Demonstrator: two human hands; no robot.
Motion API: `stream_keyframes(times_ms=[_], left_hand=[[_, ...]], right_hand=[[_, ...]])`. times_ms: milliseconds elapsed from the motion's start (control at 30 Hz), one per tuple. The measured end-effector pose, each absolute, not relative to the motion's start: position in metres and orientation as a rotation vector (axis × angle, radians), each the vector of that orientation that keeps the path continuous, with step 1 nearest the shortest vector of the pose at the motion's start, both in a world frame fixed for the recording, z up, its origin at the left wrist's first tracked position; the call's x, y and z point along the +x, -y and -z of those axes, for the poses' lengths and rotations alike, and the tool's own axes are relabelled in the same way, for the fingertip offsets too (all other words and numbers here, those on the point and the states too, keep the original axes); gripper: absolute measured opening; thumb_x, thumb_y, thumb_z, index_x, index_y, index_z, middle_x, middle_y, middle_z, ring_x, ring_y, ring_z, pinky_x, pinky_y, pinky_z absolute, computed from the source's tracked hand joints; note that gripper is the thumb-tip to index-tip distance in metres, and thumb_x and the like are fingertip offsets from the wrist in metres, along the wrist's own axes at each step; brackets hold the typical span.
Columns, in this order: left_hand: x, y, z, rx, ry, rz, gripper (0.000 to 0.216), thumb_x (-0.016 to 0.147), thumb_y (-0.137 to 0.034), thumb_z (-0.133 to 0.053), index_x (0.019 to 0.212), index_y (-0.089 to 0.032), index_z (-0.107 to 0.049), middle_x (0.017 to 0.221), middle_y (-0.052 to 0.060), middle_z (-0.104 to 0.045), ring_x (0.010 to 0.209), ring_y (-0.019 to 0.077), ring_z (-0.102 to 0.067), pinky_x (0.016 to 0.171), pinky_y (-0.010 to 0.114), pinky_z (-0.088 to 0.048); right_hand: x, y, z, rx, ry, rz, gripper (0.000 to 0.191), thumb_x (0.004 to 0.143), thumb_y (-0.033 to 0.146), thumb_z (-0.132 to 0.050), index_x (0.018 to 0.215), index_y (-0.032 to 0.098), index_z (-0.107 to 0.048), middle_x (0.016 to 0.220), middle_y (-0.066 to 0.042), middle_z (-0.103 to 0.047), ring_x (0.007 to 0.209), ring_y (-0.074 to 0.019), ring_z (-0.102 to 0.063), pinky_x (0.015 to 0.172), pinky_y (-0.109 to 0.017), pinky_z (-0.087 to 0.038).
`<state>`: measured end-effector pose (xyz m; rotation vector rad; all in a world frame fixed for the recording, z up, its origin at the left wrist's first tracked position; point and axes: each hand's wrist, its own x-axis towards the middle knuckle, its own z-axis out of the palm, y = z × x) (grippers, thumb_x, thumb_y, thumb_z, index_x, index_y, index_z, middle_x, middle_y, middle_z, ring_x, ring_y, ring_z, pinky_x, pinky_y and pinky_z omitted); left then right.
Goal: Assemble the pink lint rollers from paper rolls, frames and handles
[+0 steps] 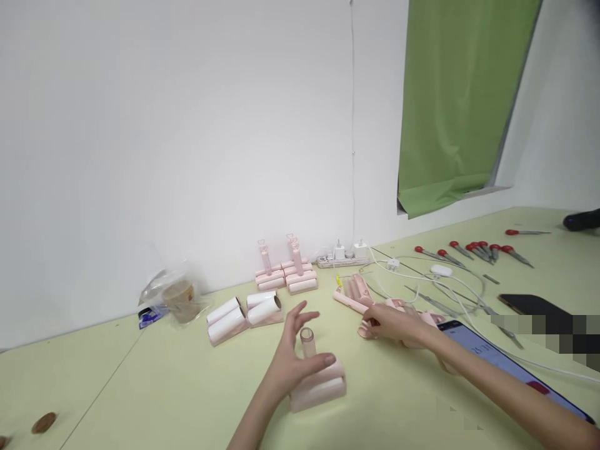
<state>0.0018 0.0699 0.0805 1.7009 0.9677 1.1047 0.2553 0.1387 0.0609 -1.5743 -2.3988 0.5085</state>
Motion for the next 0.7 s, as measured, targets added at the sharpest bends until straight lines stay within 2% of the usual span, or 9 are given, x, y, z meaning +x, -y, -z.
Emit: stream_keyframes(times_ms=[33,67,133,167,267,400,533,700], left_hand=[[0.009,-0.074,-0.080,1.624,-0.918,-1.111,0.062,0.062,-0.031,-0.067,0.118,-0.021,-0.040,0.098,0.005,-0.060,0.096,0.0193,-0.053,0.085,0.033,-0.038],[0.015,-0.078,-0.078,1.538,-0.890,-1.111,0.048,0.065,-0.033,-0.065,0.107,-0.018,-0.049,0.076,0.002,-0.062,0.075,0.0160,-0.058,0.073,0.029,-0.043],[0.024,-0.083,-0.071,1.385,-0.886,-1.116,0.029,0.069,-0.038,-0.059,0.084,-0.014,-0.057,0.043,-0.007,-0.047,0.040,0.0084,-0.046,0.047,0.023,-0.040],[0.027,-0.084,-0.068,1.340,-0.900,-1.124,0.027,0.069,-0.039,-0.057,0.076,-0.014,-0.057,0.037,-0.009,-0.039,0.032,0.0061,-0.038,0.040,0.020,-0.036],[0.030,-0.086,-0.061,1.309,-0.935,-1.168,0.024,0.067,-0.038,-0.057,0.070,-0.014,-0.056,0.033,-0.011,-0.033,0.029,0.0041,-0.030,0.035,0.018,-0.030],[0.033,-0.087,-0.056,1.273,-0.972,-1.200,0.025,0.064,-0.038,-0.057,0.054,-0.017,-0.050,0.031,-0.010,-0.033,0.027,0.0036,-0.028,0.033,0.018,-0.028],[0.036,-0.090,-0.051,1.254,-1.025,-1.202,0.039,0.064,-0.038,-0.056,0.037,-0.021,-0.033,0.026,-0.008,-0.030,0.025,0.0040,-0.029,0.031,0.019,-0.024],[0.035,-0.090,-0.051,1.257,-1.049,-1.182,0.035,0.062,-0.029,-0.054,0.035,-0.020,-0.034,0.026,-0.008,-0.032,0.026,0.0043,-0.030,0.031,0.018,-0.024]], right_hand=[[0.256,-0.139,-0.066,-1.552,2.372,-0.534,0.013,0.069,0.026,-0.052,0.059,0.017,-0.054,0.057,0.000,-0.052,0.051,-0.0148,-0.048,0.048,-0.025,-0.032],[0.255,-0.139,-0.073,-1.519,2.346,-0.556,0.011,0.069,0.027,-0.052,0.064,0.017,-0.055,0.059,-0.001,-0.053,0.053,-0.0153,-0.050,0.049,-0.025,-0.033],[0.247,-0.137,-0.088,-1.438,2.307,-0.587,0.016,0.073,0.031,-0.050,0.075,0.016,-0.056,0.067,-0.001,-0.056,0.062,-0.0164,-0.053,0.054,-0.025,-0.037],[0.240,-0.133,-0.096,-1.379,2.282,-0.609,0.021,0.076,0.035,-0.048,0.079,0.016,-0.056,0.072,-0.002,-0.058,0.068,-0.0168,-0.054,0.058,-0.025,-0.040],[0.209,-0.119,-0.114,-1.063,2.104,-0.848,0.032,0.079,0.044,-0.045,0.089,0.016,-0.056,0.091,-0.006,-0.059,0.086,-0.0182,-0.055,0.072,-0.027,-0.043],[0.167,-0.103,-0.122,-0.683,1.970,-1.136,0.031,0.079,0.043,-0.048,0.089,0.016,-0.059,0.096,-0.007,-0.059,0.088,-0.0190,-0.055,0.073,-0.029,-0.044],[0.151,-0.100,-0.123,-0.625,2.110,-1.013,0.026,0.082,0.038,-0.047,0.080,0.016,-0.060,0.084,-0.004,-0.060,0.082,-0.0164,-0.055,0.076,-0.028,-0.042],[0.151,-0.101,-0.124,-0.688,2.219,-0.866,0.028,0.084,0.035,-0.043,0.069,0.016,-0.059,0.075,-0.002,-0.058,0.073,-0.0134,-0.054,0.072,-0.025,-0.041]])
